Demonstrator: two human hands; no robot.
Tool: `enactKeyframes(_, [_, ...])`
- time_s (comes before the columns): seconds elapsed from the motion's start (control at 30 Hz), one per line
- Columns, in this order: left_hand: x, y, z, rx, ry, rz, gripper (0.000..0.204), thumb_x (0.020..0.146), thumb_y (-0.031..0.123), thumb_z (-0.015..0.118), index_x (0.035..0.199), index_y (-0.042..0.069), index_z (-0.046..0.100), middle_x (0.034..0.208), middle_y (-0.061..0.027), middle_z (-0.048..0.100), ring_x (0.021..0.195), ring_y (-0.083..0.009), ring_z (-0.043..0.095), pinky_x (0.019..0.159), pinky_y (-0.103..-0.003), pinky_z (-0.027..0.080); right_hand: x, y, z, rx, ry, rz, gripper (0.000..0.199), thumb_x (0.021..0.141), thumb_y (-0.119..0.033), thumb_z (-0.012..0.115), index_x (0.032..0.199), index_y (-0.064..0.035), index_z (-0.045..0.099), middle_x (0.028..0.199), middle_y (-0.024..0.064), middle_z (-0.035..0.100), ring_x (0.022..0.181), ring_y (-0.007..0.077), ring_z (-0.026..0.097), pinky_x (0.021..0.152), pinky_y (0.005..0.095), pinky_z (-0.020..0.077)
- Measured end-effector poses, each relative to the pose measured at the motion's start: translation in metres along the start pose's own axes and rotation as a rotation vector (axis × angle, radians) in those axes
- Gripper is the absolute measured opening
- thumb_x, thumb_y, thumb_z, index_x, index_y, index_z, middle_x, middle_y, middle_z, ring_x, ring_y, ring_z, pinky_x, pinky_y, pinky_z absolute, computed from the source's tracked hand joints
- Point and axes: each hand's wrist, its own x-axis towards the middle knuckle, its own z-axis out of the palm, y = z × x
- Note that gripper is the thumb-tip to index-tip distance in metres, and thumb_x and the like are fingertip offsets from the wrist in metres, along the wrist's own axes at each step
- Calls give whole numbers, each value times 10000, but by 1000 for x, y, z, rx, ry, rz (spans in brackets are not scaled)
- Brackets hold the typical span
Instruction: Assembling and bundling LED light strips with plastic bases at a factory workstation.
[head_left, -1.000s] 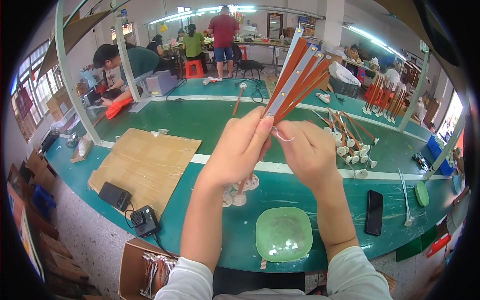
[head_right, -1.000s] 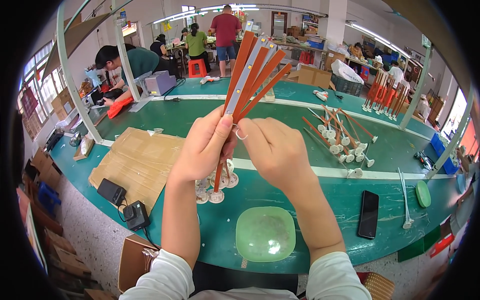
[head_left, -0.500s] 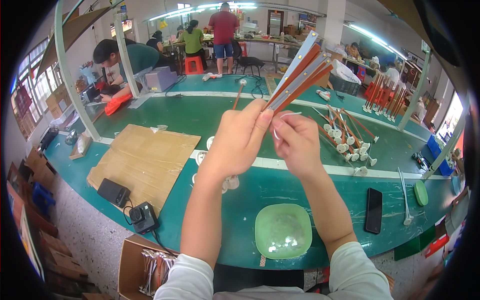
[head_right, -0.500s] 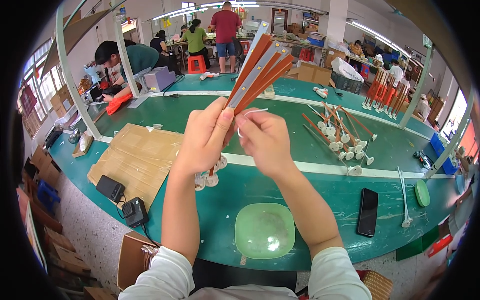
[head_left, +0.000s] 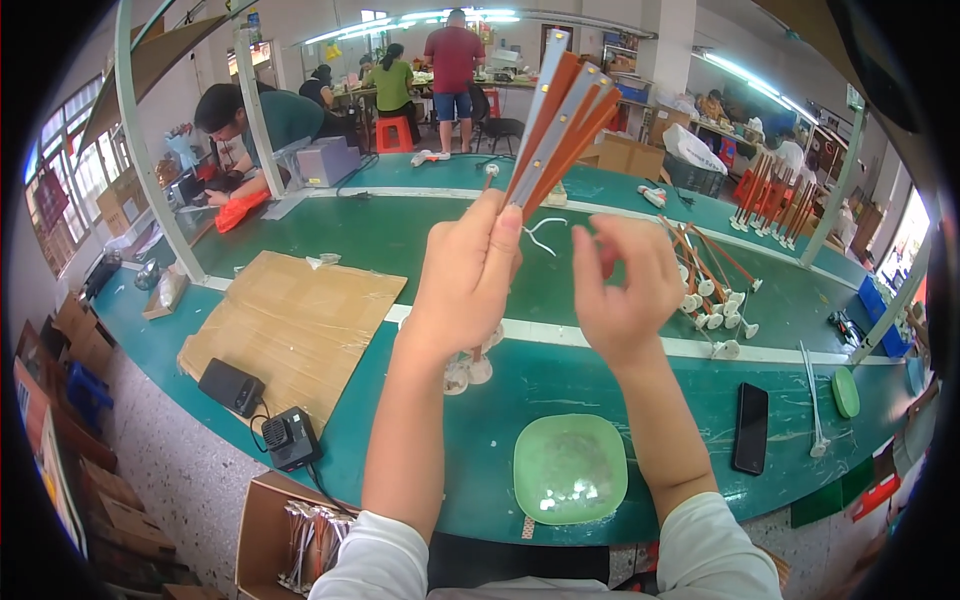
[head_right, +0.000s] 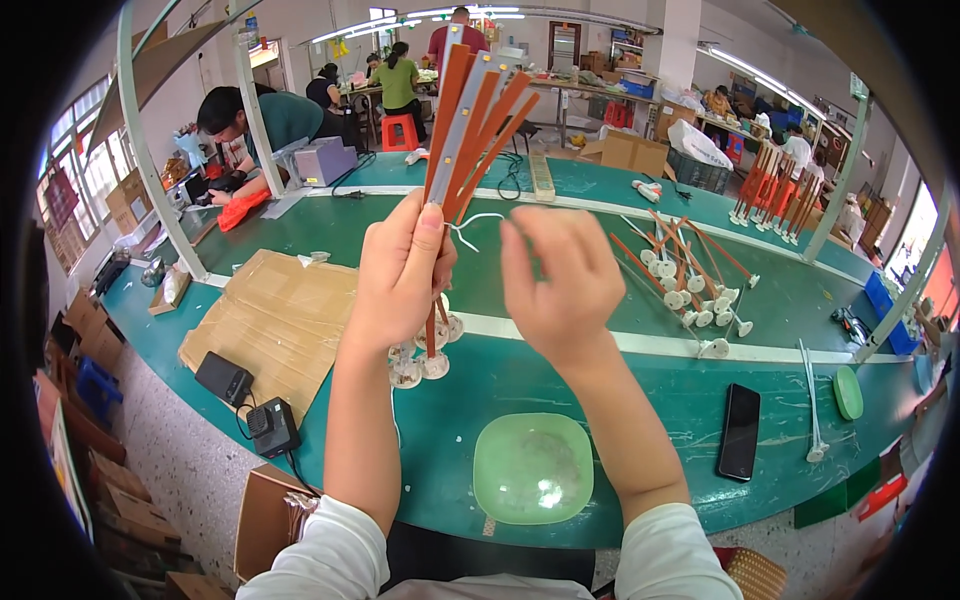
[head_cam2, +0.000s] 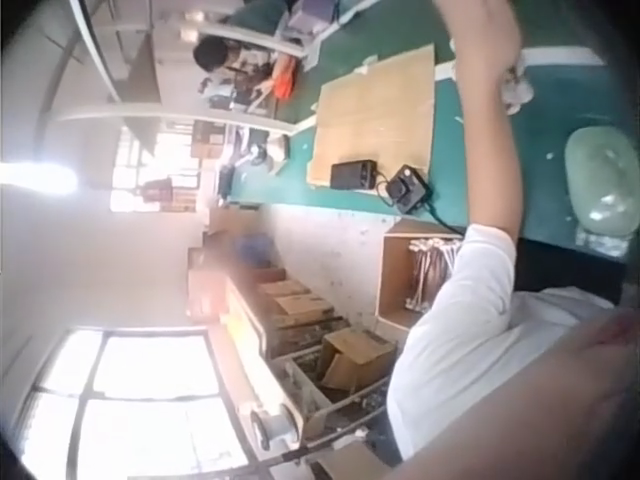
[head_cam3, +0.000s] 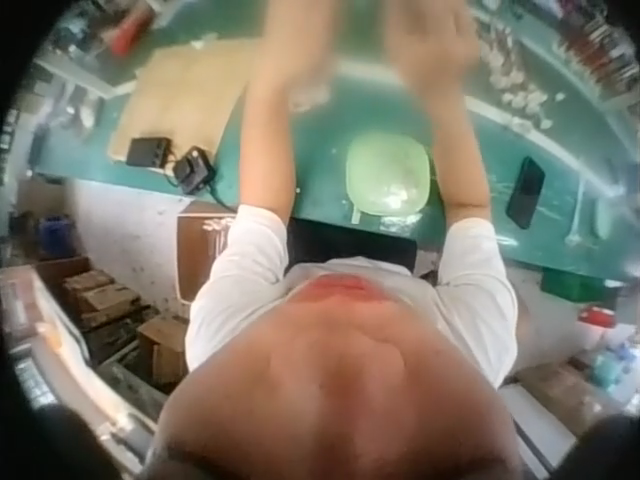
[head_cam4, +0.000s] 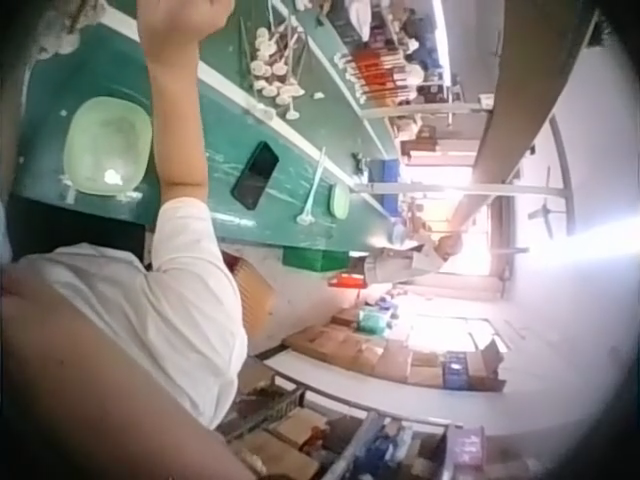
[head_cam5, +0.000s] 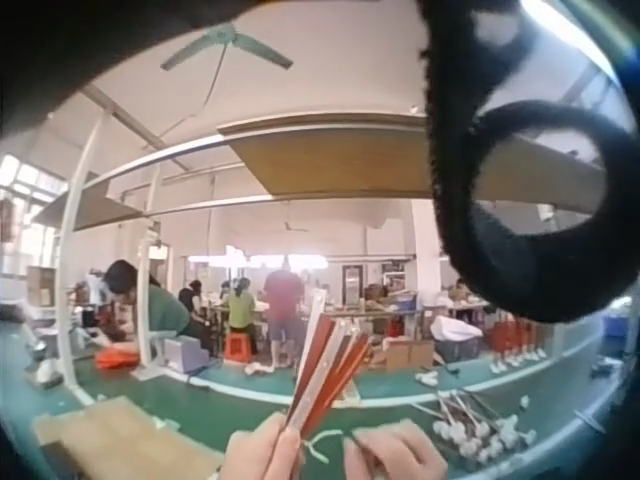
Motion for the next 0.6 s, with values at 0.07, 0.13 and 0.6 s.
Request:
enactKeyframes(0.07, [-1,0,1,-26,-24,54,292,1041,239,419,936,-6,537,553,-67,502,476,-149,466,481,-313,383,10,-5,-2,-132,-80,-497,252,708,64,759,939,-4,682,784,71,612,603,175,564,542,273,455])
enactKeyframes(0.13, [0,1,5,-55,-34,53,295,1042,243,416,940,-6,537,551,-66,500,475,-147,460,480,-311,381,9,-10,-2,-117,-151,-467,296,663,59,774,943,10,690,774,72,609,594,209,552,524,285,435])
enactKeyframes(0.6, [1,1,6,17,-114,154,255,1024,207,435,965,-20,537,617,-151,565,526,-323,547,528,-361,436,-5,-10,-2,659,-402,487,119,933,-100,585,885,3,621,719,54,575,511,108,452,436,251,313])
